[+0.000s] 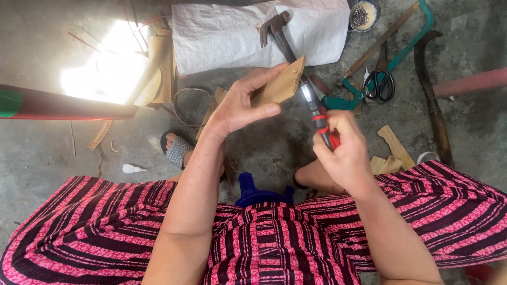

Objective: Assembling a wooden component by hammering a flexible frame onto a wooden board and making adjustments with pliers.

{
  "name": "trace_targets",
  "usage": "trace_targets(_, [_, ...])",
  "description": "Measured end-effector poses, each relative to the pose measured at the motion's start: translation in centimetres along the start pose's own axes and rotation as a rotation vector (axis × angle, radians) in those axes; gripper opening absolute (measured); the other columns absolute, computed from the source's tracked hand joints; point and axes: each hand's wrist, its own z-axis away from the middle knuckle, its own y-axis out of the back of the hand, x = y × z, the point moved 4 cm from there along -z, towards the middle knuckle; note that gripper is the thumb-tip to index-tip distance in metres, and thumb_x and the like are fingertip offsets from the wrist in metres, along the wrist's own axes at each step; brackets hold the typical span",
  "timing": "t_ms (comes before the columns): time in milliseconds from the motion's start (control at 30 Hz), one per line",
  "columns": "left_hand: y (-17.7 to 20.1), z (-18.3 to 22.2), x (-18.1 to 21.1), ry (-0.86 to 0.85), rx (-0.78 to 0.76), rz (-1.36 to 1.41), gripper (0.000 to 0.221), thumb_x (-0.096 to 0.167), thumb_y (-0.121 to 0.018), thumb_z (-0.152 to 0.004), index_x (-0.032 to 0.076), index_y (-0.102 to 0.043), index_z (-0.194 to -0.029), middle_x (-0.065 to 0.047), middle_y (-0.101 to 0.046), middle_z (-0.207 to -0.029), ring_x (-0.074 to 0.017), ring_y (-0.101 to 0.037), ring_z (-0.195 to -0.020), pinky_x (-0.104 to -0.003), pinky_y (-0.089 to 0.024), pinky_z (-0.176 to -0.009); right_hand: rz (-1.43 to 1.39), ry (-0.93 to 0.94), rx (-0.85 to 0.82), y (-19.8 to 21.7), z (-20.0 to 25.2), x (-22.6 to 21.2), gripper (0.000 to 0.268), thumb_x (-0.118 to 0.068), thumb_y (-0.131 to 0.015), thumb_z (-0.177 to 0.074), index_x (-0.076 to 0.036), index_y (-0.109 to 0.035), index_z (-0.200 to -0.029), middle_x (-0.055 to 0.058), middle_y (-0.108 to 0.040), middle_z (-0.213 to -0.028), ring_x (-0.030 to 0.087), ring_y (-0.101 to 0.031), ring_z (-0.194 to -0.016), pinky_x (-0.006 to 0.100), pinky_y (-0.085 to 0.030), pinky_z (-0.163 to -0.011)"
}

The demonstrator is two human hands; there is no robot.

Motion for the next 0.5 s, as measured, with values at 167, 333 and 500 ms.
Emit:
trace_targets(167, [-0.5,-0.1,1.1,0.013,0.026,0.005,0.084,0.052,-0.087,-0.083,0.014,-0.056,-0.15,-0.01,-0.065,-0.113,-0.0184,-0.058,-0.104,-0.035,-0.051,-0.092,1.163,0.617,0.38,1.1,0.3,-1.2,0.018,-0.006,-0.076,-0.08,-0.005,-0.063,-0.091,0.015,-0.057,-0.118,0.035,-0.064,-0.098,0.042,-0.053,-0.084])
trace_targets(333, [-0.1,-0.3,0.9,0.037,-0.014,0.015,0.084,0.053,-0.085,-0.083,0.013,-0.055,-0.151,-0.009,-0.062,-0.111,-0.0187,-0.057,-0.103,-0.034,-0.051,-0.092,-0.168,-0.039,-0.11,-0.4,0.2,0.6,0.015,-0.012,-0.067,-0.088,-0.01,-0.056,-0.098,0.019,-0.067,-0.103,0.034,-0.068,-0.086,0.045,-0.056,-0.075])
trace_targets(500, [0.1,-0.2,0.3,0.049,-0.018,0.015,0.083,0.05,-0.086,-0.084,0.013,-0.054,-0.151,-0.009,-0.062,-0.11,-0.0187,-0.057,-0.102,-0.034,-0.052,-0.092,-0.741,-0.121,-0.268,-1.4,-0.1,-0.6,0.013,-0.01,-0.059,-0.092,-0.006,-0.051,-0.101,0.025,-0.061,-0.101,0.039,-0.07,-0.083,0.053,-0.06,-0.076])
